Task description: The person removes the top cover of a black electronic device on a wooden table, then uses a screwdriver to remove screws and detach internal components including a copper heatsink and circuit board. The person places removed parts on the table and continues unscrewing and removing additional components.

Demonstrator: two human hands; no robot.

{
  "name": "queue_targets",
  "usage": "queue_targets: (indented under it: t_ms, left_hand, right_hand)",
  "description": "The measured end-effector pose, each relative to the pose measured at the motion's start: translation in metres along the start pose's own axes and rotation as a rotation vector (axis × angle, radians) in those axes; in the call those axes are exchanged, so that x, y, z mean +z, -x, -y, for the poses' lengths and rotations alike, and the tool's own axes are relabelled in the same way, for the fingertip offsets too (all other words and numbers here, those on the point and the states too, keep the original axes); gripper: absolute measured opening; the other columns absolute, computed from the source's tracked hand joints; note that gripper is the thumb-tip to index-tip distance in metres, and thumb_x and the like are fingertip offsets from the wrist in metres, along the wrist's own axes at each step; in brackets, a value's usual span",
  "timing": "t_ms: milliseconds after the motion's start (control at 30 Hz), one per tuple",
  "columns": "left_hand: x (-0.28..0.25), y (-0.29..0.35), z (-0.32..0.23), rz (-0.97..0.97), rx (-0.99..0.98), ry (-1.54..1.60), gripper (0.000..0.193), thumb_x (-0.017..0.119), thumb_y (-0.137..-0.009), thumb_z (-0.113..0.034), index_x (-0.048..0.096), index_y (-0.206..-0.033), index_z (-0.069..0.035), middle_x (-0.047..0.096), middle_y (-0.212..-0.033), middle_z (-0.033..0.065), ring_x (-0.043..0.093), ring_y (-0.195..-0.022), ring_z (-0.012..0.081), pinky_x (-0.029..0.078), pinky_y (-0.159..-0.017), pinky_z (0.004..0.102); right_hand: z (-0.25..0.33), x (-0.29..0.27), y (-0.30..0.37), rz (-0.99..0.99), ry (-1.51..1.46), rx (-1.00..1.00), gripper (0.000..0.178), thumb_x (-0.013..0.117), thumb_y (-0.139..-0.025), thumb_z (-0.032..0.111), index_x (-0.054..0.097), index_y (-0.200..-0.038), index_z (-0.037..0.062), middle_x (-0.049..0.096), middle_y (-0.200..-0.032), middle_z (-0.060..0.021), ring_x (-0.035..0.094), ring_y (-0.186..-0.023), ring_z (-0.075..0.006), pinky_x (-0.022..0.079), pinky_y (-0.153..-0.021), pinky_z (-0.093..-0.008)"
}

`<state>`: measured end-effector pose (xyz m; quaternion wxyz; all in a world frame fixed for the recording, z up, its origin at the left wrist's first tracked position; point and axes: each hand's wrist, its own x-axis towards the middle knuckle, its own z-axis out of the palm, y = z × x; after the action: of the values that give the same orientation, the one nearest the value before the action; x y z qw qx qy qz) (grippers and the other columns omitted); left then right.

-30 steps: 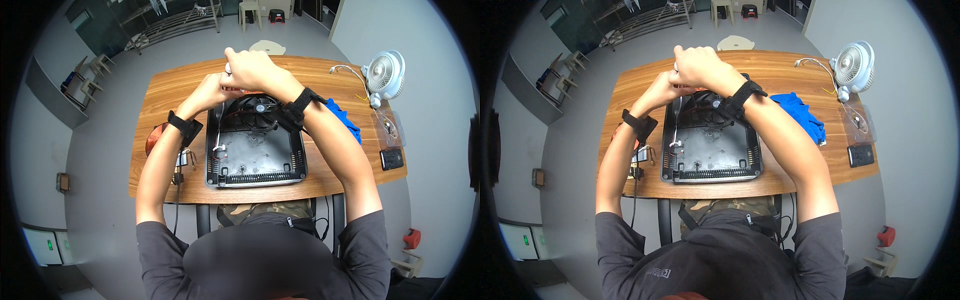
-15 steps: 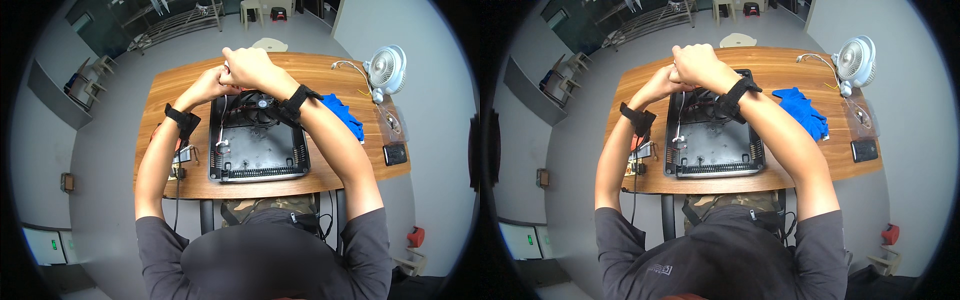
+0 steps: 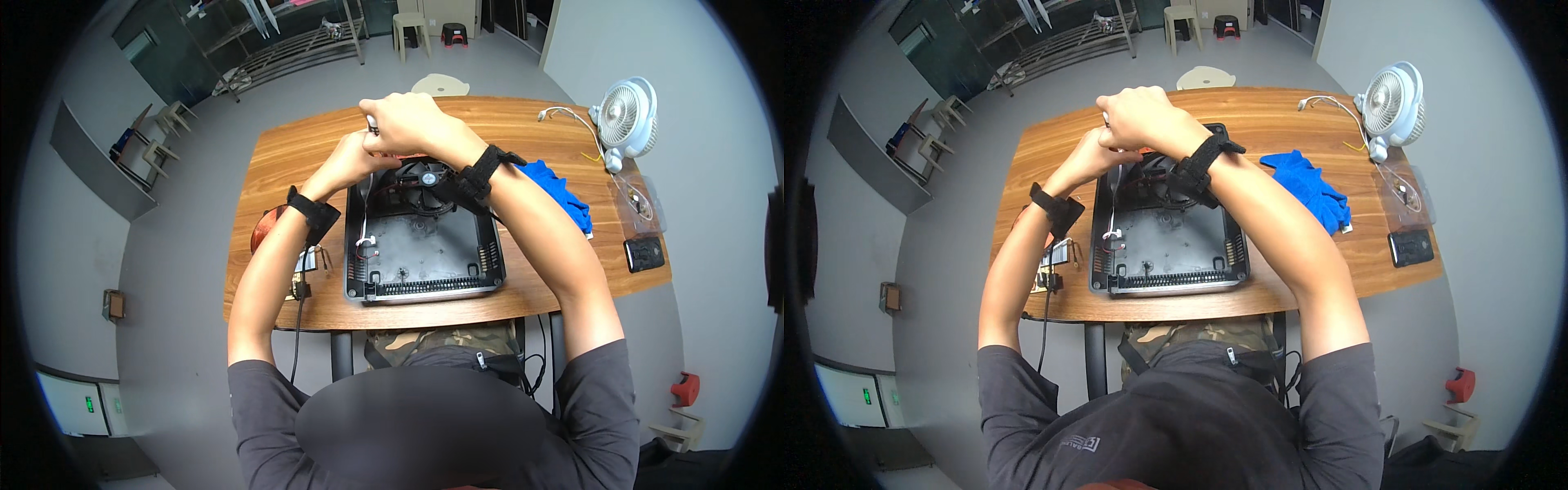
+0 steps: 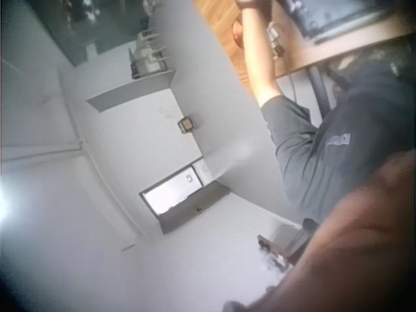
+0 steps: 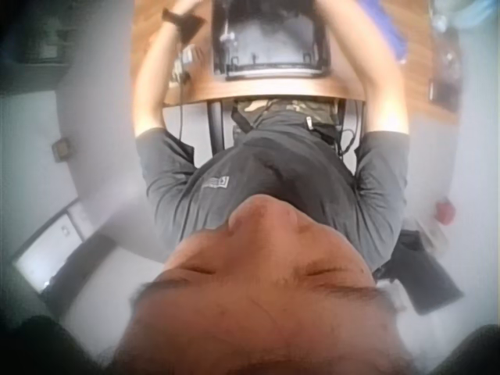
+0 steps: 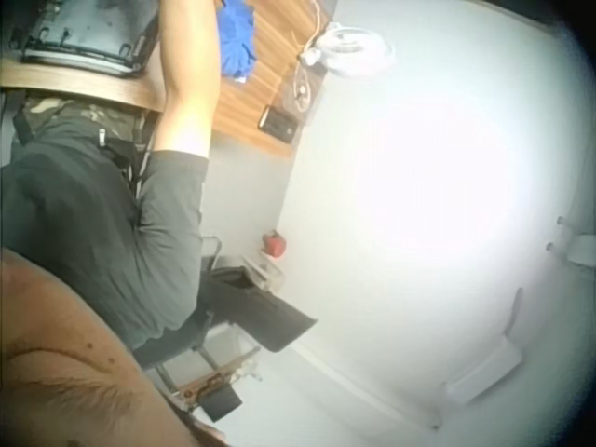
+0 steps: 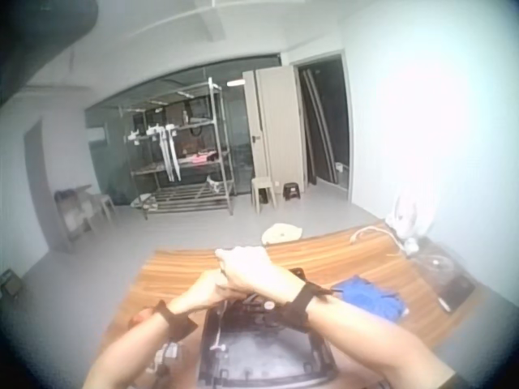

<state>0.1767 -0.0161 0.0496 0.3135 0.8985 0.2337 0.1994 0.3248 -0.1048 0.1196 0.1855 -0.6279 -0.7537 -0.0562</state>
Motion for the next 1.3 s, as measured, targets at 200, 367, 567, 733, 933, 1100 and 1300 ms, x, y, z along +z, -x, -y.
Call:
queue_targets:
  t_ms: [200, 367, 567, 733, 933, 1100, 1300]
  left_hand:
    - [0.006, 0.002, -0.007, -0.024, -0.053, -0.064, 0.033, 0.087, -0.077, -0.022, 0.074, -0.097, 0.000, 0.075, -0.088, 0.0098, 0.068, -0.079, 0.0176, 0.054, -0.071, 0.0342]
    - [0.014, -0.001, -0.015, -0.147, -0.026, -0.132, 0.033, 0.087, -0.075, -0.030, 0.073, -0.086, -0.001, 0.074, -0.080, 0.0142, 0.074, -0.080, 0.0278, 0.056, -0.072, 0.0376]
    - [-0.009, 0.000, -0.014, 0.057, -0.045, -0.079, 0.031, 0.085, -0.076, -0.023, 0.075, -0.094, -0.001, 0.075, -0.087, 0.0172, 0.074, -0.085, 0.0301, 0.055, -0.079, 0.0403]
    - [-0.003, 0.001, -0.002, 0.015, -0.058, -0.028, 0.034, 0.086, -0.076, -0.021, 0.072, -0.098, 0.002, 0.075, -0.089, 0.0173, 0.073, -0.085, 0.0273, 0.055, -0.078, 0.0381]
    - [0.008, 0.004, -0.024, -0.124, -0.094, -0.108, 0.039, 0.088, -0.075, -0.025, 0.071, -0.097, 0.002, 0.075, -0.087, 0.0151, 0.073, -0.082, 0.0258, 0.056, -0.074, 0.0376]
    - [0.000, 0.007, -0.024, -0.031, -0.002, -0.093, 0.040, 0.084, -0.078, -0.029, 0.071, -0.101, 0.001, 0.074, -0.085, 0.0148, 0.073, -0.083, 0.0245, 0.055, -0.074, 0.0370]
    - [0.002, 0.005, -0.007, -0.054, -0.051, -0.040, 0.037, 0.081, -0.082, -0.029, 0.072, -0.102, 0.001, 0.074, -0.084, 0.0162, 0.073, -0.080, 0.0223, 0.055, -0.071, 0.0373]
  right_hand:
    - [0.004, -0.011, 0.003, 0.072, 0.106, 0.067, 0.036, 0.066, -0.082, 0.040, 0.075, -0.095, 0.0069, 0.074, -0.079, -0.0159, 0.073, -0.076, -0.0357, 0.060, -0.070, -0.0431]
    - [0.003, 0.007, -0.001, -0.066, 0.180, 0.054, 0.035, 0.068, -0.084, 0.039, 0.075, -0.092, 0.0060, 0.073, -0.077, -0.0164, 0.074, -0.075, -0.0340, 0.060, -0.071, -0.0449]
    - [-0.004, -0.004, 0.005, 0.011, -0.012, -0.002, 0.039, 0.069, -0.077, 0.029, 0.071, -0.110, 0.0072, 0.075, -0.094, -0.0184, 0.073, -0.090, -0.0369, 0.059, -0.080, -0.0465]
    - [0.000, -0.004, 0.004, -0.020, 0.005, 0.012, 0.035, 0.070, -0.080, 0.035, 0.076, -0.101, 0.0072, 0.075, -0.088, -0.0180, 0.074, -0.086, -0.0365, 0.059, -0.079, -0.0464]
    - [-0.002, 0.003, 0.003, -0.055, 0.098, 0.074, 0.033, 0.066, -0.083, 0.037, 0.073, -0.094, 0.0065, 0.073, -0.075, -0.0180, 0.072, -0.074, -0.0393, 0.059, -0.070, -0.0480]
    - [-0.005, 0.009, 0.008, -0.135, 0.009, -0.085, 0.033, 0.062, -0.083, 0.034, 0.073, -0.098, 0.0076, 0.074, -0.079, -0.0160, 0.073, -0.077, -0.0380, 0.059, -0.074, -0.0483]
    - [0.001, 0.005, 0.017, -0.198, 0.064, -0.074, 0.036, 0.063, -0.086, 0.039, 0.076, -0.099, 0.0082, 0.074, -0.080, -0.0134, 0.074, -0.079, -0.0348, 0.059, -0.076, -0.0452]
